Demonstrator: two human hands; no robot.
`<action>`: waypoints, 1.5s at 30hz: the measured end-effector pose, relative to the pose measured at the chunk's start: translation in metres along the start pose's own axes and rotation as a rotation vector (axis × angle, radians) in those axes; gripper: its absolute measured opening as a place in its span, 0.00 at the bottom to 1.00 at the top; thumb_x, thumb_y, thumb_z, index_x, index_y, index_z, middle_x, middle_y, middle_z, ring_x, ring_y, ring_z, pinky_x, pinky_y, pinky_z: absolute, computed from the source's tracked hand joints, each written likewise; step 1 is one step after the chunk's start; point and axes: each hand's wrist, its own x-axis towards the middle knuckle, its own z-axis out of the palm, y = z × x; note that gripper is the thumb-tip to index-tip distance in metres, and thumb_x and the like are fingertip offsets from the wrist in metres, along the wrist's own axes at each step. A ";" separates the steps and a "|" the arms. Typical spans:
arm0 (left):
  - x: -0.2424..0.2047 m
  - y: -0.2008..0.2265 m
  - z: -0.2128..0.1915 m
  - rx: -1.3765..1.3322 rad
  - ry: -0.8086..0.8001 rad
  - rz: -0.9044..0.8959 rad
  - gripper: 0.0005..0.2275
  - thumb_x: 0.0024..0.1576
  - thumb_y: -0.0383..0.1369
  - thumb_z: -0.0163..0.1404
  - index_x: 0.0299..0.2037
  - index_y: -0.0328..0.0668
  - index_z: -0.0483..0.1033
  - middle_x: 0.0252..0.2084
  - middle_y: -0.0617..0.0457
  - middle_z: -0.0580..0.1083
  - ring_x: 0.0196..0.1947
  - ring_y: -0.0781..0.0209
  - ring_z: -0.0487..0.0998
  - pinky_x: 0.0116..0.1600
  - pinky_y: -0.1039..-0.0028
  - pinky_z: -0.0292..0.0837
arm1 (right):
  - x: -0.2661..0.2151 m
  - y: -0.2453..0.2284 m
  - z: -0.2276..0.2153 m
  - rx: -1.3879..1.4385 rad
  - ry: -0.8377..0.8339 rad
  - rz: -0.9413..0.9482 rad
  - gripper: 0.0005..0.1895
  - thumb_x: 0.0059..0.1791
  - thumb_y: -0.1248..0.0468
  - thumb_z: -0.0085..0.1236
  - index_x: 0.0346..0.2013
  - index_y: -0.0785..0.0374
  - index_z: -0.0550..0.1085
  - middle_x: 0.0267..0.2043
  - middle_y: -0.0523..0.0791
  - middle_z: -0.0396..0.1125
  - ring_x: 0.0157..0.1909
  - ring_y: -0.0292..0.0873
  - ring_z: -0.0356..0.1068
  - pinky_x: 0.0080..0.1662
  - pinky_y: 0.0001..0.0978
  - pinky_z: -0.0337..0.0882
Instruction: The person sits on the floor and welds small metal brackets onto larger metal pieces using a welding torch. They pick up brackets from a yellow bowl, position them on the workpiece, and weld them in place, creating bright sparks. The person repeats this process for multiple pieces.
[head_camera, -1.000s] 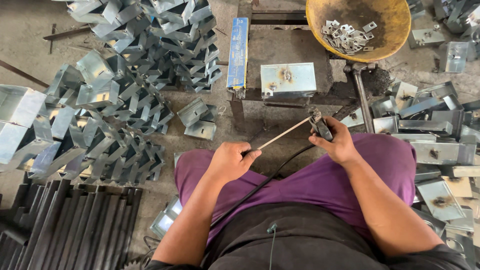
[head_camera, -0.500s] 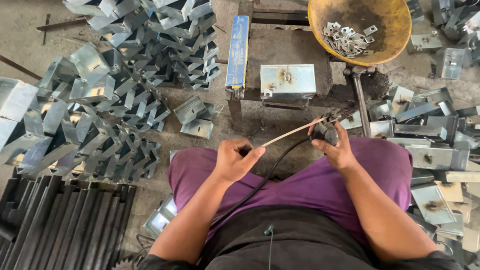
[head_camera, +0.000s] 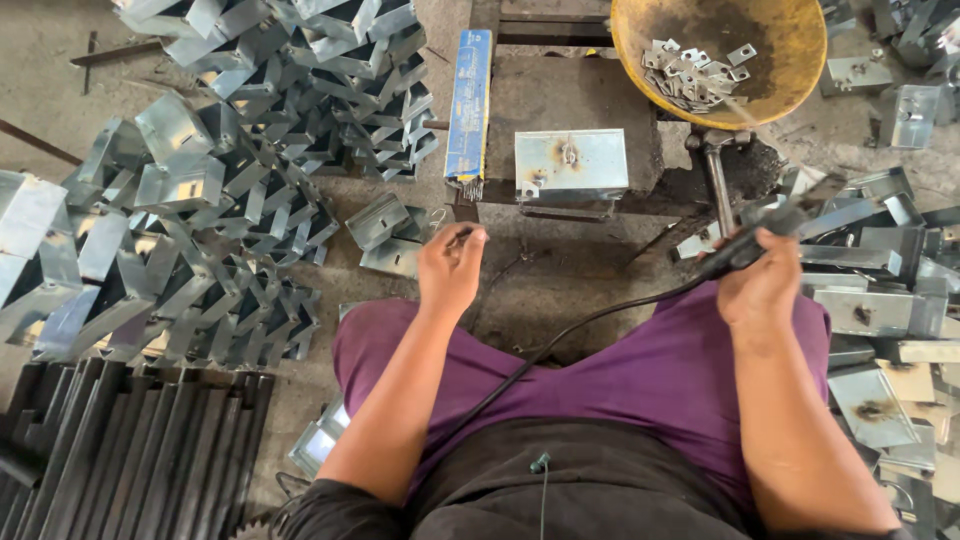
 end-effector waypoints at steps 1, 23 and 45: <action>0.006 -0.014 0.010 -0.014 -0.023 -0.097 0.09 0.58 0.33 0.57 0.41 0.34 0.81 0.28 0.51 0.78 0.27 0.66 0.76 0.35 0.74 0.71 | -0.002 -0.005 -0.005 0.000 -0.032 -0.033 0.15 0.50 0.57 0.52 0.51 0.52 0.66 0.40 0.44 0.66 0.40 0.47 0.70 0.45 0.55 0.73; 0.060 -0.092 0.100 0.167 0.011 0.102 0.12 0.51 0.36 0.62 0.43 0.43 0.85 0.40 0.44 0.80 0.41 0.47 0.81 0.49 0.65 0.75 | -0.066 -0.032 0.026 -0.394 0.105 -0.500 0.27 0.53 0.72 0.63 0.63 0.66 0.61 0.43 0.48 0.66 0.29 0.43 0.68 0.30 0.34 0.72; 0.079 -0.102 0.102 0.197 -0.028 0.133 0.09 0.54 0.36 0.61 0.37 0.38 0.84 0.38 0.45 0.80 0.35 0.49 0.80 0.43 0.64 0.74 | -0.094 -0.052 0.007 -1.099 0.168 -0.752 0.32 0.51 0.71 0.74 0.62 0.65 0.63 0.44 0.39 0.67 0.41 0.32 0.64 0.49 0.25 0.67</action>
